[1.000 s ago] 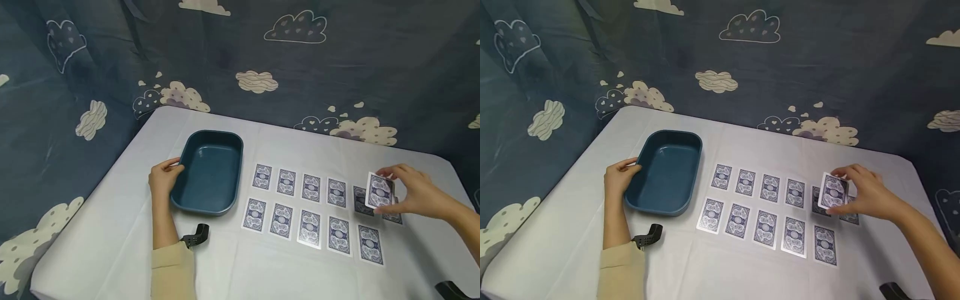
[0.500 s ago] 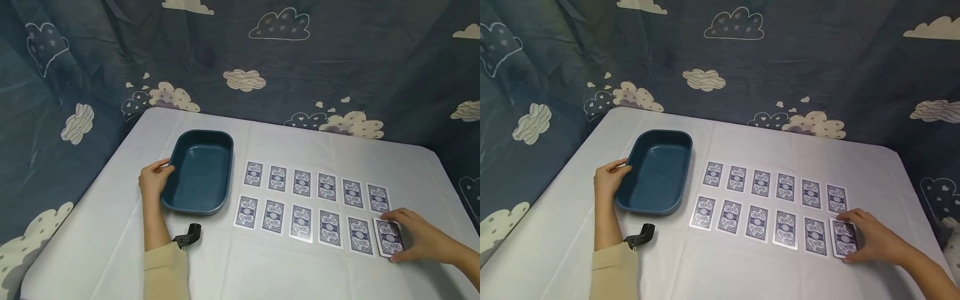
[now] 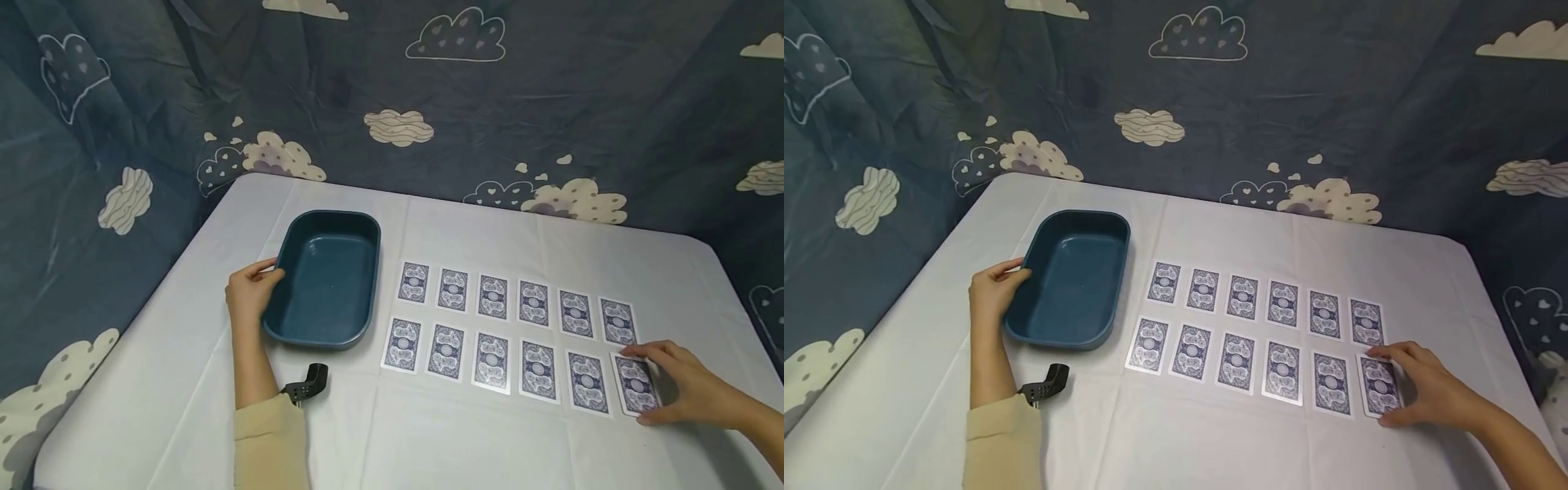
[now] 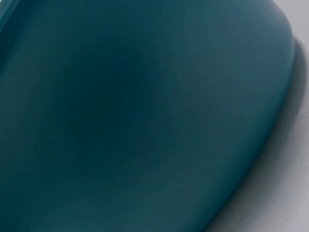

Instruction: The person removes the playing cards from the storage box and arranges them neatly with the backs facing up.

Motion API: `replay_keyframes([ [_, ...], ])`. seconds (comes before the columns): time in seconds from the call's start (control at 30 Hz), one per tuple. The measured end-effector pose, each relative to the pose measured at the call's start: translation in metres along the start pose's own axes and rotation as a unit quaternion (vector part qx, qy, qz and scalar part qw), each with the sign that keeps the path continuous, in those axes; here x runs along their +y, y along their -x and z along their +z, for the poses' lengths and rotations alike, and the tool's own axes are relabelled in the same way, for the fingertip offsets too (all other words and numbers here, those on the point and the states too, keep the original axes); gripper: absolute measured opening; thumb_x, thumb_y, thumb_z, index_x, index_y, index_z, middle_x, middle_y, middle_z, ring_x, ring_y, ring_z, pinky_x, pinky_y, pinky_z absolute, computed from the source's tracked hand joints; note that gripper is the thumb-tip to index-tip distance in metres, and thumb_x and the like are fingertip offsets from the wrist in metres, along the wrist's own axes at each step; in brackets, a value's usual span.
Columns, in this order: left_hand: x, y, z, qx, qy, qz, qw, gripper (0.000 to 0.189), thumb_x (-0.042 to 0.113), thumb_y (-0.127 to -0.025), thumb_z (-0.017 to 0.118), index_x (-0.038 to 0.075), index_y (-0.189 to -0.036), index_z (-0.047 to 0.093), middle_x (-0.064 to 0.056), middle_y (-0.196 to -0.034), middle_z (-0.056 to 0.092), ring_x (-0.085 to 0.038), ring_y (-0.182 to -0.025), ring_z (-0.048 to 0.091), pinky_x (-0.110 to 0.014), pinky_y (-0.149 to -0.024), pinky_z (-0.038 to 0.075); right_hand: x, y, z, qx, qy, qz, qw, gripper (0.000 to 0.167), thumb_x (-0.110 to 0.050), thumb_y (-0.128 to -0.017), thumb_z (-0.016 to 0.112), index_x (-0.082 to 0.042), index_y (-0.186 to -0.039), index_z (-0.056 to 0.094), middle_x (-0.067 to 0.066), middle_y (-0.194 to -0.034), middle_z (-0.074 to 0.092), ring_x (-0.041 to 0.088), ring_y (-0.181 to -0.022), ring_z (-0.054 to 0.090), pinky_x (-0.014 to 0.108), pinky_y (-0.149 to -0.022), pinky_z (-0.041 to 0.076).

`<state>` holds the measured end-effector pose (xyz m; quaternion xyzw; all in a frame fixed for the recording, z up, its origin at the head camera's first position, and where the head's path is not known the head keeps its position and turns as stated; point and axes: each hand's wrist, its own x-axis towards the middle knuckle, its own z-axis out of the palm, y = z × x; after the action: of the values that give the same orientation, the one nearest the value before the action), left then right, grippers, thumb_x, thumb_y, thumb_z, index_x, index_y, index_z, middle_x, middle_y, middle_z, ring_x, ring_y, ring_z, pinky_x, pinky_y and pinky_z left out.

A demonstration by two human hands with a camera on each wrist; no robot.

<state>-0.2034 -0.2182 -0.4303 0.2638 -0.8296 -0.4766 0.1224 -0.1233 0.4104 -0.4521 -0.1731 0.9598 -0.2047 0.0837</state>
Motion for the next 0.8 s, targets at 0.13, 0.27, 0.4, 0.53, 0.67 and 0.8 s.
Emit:
replay_keyframes([
  [0.13,0.001,-0.001,0.001,-0.004,-0.001,-0.001,1.0,0.034,0.024,-0.075,0.065,0.016,-0.107,0.071,-0.01,-0.097,0.071,-0.021,-0.091,0.063,-0.024,-0.076,0.039,0.0,0.004,0.002,0.012,-0.005,0.002,0.9999,0.101,-0.033,-0.037,0.091,-0.011,-0.125,0.047,0.019,-0.116,0.04,0.038,-0.1,0.033,0.062,-0.078,0.029],
  [0.27,0.001,-0.002,0.003,-0.009,0.002,-0.002,1.0,0.035,0.024,-0.074,0.064,0.015,-0.107,0.071,-0.01,-0.097,0.071,-0.021,-0.091,0.062,-0.024,-0.075,0.04,-0.001,0.009,0.004,0.015,-0.008,0.007,0.9998,0.102,-0.03,-0.037,0.091,-0.013,-0.127,0.046,0.021,-0.116,0.04,0.04,-0.1,0.032,0.064,-0.077,0.028],
  [0.4,0.001,-0.001,0.005,-0.012,0.005,-0.004,0.9999,0.034,0.023,-0.075,0.064,0.016,-0.107,0.071,-0.011,-0.098,0.07,-0.021,-0.09,0.062,-0.023,-0.074,0.04,-0.003,0.013,0.004,0.012,-0.008,0.02,0.9997,0.101,-0.03,-0.04,0.091,-0.013,-0.128,0.044,0.023,-0.117,0.039,0.043,-0.101,0.033,0.067,-0.076,0.028],
  [0.53,0.001,-0.001,0.004,-0.024,0.008,-0.001,0.9997,0.034,0.026,-0.076,0.066,0.015,-0.108,0.071,-0.011,-0.098,0.07,-0.021,-0.091,0.063,-0.023,-0.074,0.041,-0.005,0.012,0.002,0.005,-0.013,0.059,0.9982,0.086,-0.028,-0.054,0.086,-0.004,-0.126,0.045,0.025,-0.117,0.039,0.044,-0.102,0.035,0.07,-0.078,0.026],
  [0.67,0.003,0.001,-0.005,-0.004,0.016,0.003,0.9999,0.041,0.039,-0.076,0.071,0.015,-0.109,0.07,-0.01,-0.097,0.071,-0.007,-0.077,0.065,-0.019,-0.07,0.043,-0.013,-0.001,-0.003,0.036,0.002,0.126,0.9914,0.067,-0.035,-0.07,0.078,0.004,-0.117,0.049,0.027,-0.111,0.048,0.04,-0.096,0.043,0.063,-0.079,0.036],
  [0.8,0.012,0.006,-0.014,0.097,0.045,0.047,0.9931,0.037,0.037,-0.081,0.068,0.01,-0.105,0.071,-0.013,-0.093,0.071,0.017,-0.052,0.051,-0.019,-0.082,0.04,-0.033,-0.02,-0.012,0.11,-0.001,0.151,0.9824,0.05,-0.038,-0.078,0.07,0.002,-0.104,0.056,0.021,-0.098,0.057,0.028,-0.089,0.049,0.037,-0.073,0.045],
])
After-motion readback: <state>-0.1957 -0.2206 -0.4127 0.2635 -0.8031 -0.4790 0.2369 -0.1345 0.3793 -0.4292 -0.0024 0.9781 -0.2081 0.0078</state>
